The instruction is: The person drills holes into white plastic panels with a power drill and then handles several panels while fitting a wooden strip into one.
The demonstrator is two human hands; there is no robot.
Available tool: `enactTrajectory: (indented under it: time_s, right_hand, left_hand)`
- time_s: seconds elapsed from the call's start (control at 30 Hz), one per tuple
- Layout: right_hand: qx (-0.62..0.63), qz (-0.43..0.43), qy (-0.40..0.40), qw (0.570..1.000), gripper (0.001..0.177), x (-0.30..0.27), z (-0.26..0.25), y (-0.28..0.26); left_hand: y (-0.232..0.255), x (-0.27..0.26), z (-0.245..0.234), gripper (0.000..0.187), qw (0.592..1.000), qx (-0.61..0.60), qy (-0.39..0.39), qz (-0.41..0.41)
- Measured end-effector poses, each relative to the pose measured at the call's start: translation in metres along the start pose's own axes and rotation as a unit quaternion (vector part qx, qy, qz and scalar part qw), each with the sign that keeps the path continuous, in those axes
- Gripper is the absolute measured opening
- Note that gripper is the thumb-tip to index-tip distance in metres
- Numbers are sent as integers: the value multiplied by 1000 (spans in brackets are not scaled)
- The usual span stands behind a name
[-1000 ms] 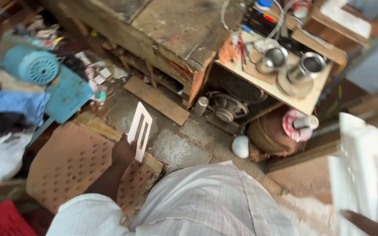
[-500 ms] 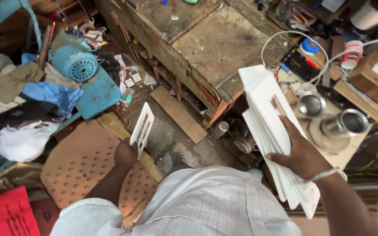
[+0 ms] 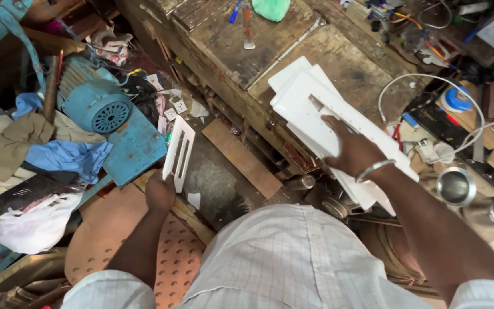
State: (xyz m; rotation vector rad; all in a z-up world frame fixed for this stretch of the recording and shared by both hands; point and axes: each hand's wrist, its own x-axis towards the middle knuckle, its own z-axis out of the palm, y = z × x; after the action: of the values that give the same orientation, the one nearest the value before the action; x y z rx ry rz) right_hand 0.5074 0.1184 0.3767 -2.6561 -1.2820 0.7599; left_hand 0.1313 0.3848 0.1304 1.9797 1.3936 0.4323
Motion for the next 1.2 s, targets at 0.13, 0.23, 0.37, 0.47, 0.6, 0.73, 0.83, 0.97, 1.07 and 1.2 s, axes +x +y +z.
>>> enactTrajectory:
  time_s: [0.13, 0.23, 0.37, 0.47, 0.6, 0.73, 0.83, 0.97, 1.07, 1.2]
  right_hand:
    - [-49, 50, -41, 997, 108, 52, -19, -15]
    - [-86, 59, -38, 994, 111, 103, -23, 9]
    - [-117, -13, 39, 992, 114, 173, -34, 50]
    - [-113, -8, 54, 992, 115, 205, -50, 59]
    - [-105, -31, 75, 991, 113, 250, -68, 83]
    - [-121, 12, 69, 990, 106, 270, -82, 84]
    - [-131, 36, 80, 987, 99, 277, -90, 86]
    - [-131, -7, 162, 978, 94, 280, -80, 104]
    - [-92, -89, 268, 955, 87, 263, -69, 110]
    - [15, -134, 280, 950, 79, 220, -53, 86]
  left_hand:
    - [-22, 13, -6, 24, 998, -42, 53, -7]
    - [-25, -2, -16, 23, 993, -72, 88, -19]
    - [-52, -31, -18, 23, 983, -109, 141, -46]
    - [-48, -57, -32, 26, 978, -108, 160, -84]
    - [-13, -78, -54, 27, 944, -154, 152, -251]
    - [-7, -78, -53, 25, 954, -86, 232, -168]
    - [23, -61, -61, 25, 957, -69, 233, -158]
    - [82, -22, -74, 22, 968, -71, 238, -39]
    - [144, 8, -82, 25, 971, -119, 205, -4]
    - [205, 61, -80, 27, 978, -96, 169, 81]
